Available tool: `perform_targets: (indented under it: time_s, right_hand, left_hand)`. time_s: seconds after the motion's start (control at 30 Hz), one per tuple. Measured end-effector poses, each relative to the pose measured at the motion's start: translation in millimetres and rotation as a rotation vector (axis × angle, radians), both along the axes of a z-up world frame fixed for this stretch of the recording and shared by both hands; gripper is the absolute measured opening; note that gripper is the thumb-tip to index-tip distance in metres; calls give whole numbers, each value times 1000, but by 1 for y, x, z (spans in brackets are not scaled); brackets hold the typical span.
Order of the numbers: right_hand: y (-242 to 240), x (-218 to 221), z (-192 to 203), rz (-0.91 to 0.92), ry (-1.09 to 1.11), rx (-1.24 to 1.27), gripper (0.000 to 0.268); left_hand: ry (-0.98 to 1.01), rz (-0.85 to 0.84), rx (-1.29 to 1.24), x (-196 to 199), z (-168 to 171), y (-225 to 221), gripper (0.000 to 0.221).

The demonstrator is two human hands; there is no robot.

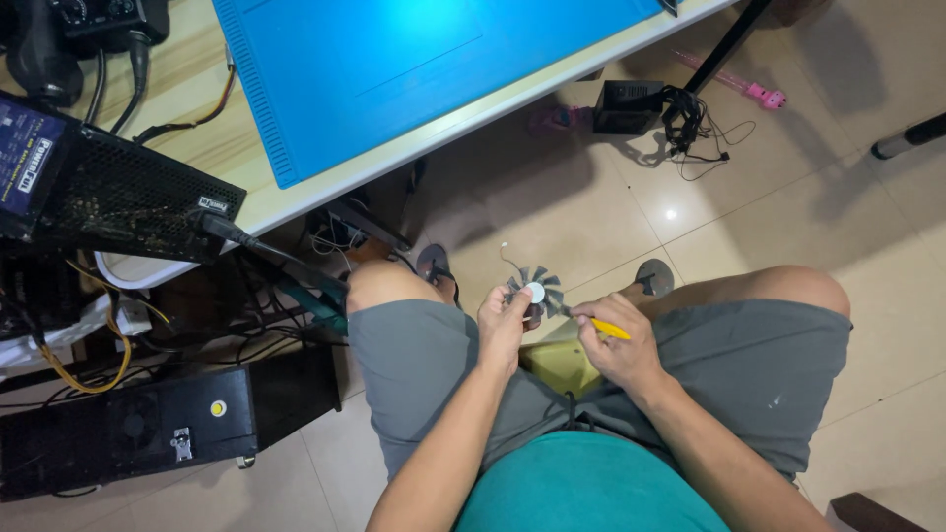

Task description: Cleaning a CPU fan using a toothbrush and a small tool on a repair bench

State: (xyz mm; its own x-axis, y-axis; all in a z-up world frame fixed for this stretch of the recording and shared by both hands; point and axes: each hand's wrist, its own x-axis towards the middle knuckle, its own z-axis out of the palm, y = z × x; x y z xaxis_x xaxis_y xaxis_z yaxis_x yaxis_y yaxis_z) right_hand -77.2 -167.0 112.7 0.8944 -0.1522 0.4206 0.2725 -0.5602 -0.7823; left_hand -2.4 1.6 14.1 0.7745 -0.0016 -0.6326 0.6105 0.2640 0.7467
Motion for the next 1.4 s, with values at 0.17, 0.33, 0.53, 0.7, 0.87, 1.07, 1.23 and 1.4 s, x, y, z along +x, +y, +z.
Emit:
perform_targets:
  time_s: [0.17,0.33,0.53,0.7,0.87,1.07,1.23,1.4]
  right_hand:
    - [-3,2,-1,-66,-2,36,14]
    - [-7,-4,-23,-107,-65,-41,14]
    - [-5,-3,-21,14,-51,-16,10]
    - [3,3,-2,32,-102,-33,13]
    - [1,-1,1,8,-103,-47,14]
    - [-4,-4,-9,-2,-59,-38,9]
    - [-2,-4,-8,35,-106,24,10]
    - [6,5,7,55,-103,33,12]
  left_hand:
    - [-30,-11,-21,-2,-2,-2,24]
    - [-31,9,-15,-1,1,0,26]
    - [-30,43,-17,-1,8,0,26]
    - [-39,43,-1,-1,-19,1,28]
    - [-53,42,-1,1,-13,1,27]
    - [-62,61,-3,1,-14,1,27]
    - [-48,75,52,0,-16,5,33]
    - [-58,38,90,-1,-26,4,35]
